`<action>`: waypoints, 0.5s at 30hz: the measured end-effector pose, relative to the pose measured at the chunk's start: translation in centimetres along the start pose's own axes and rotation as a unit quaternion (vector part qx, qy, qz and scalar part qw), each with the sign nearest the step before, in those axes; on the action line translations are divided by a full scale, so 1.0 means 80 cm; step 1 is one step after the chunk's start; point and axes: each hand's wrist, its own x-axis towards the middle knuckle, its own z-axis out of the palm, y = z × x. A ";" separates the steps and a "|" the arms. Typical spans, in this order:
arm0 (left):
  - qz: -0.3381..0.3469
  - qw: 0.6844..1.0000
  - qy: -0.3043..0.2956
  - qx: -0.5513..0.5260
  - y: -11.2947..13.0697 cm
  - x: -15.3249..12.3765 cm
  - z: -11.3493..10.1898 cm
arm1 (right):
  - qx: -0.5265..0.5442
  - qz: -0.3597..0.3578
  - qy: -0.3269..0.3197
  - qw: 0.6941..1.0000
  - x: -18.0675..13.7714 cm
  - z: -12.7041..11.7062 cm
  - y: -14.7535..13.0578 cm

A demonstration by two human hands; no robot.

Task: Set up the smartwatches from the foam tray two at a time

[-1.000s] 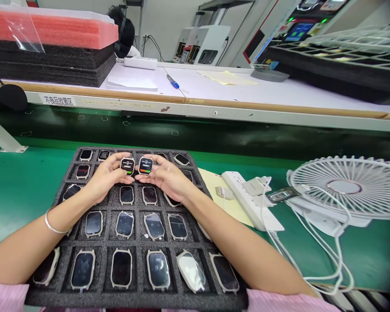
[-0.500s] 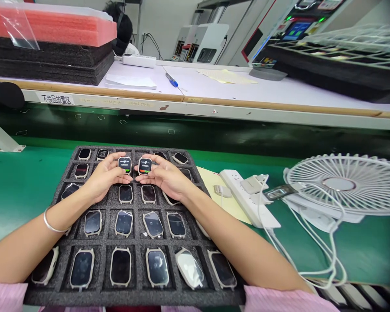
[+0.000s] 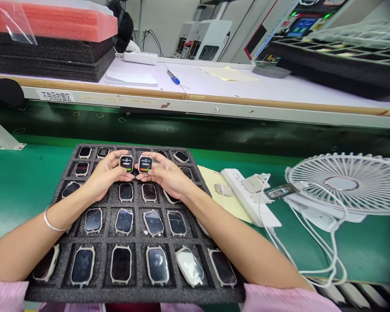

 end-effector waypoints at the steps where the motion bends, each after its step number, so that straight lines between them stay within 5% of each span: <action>1: 0.000 1.000 0.000 0.000 0.000 0.000 0.000 | -0.001 -0.002 -0.001 1.000 0.000 0.000 0.000; 15: 0.042 0.999 -0.011 -0.007 -0.003 0.002 0.002 | -0.023 -0.041 -0.032 0.998 0.000 0.000 0.003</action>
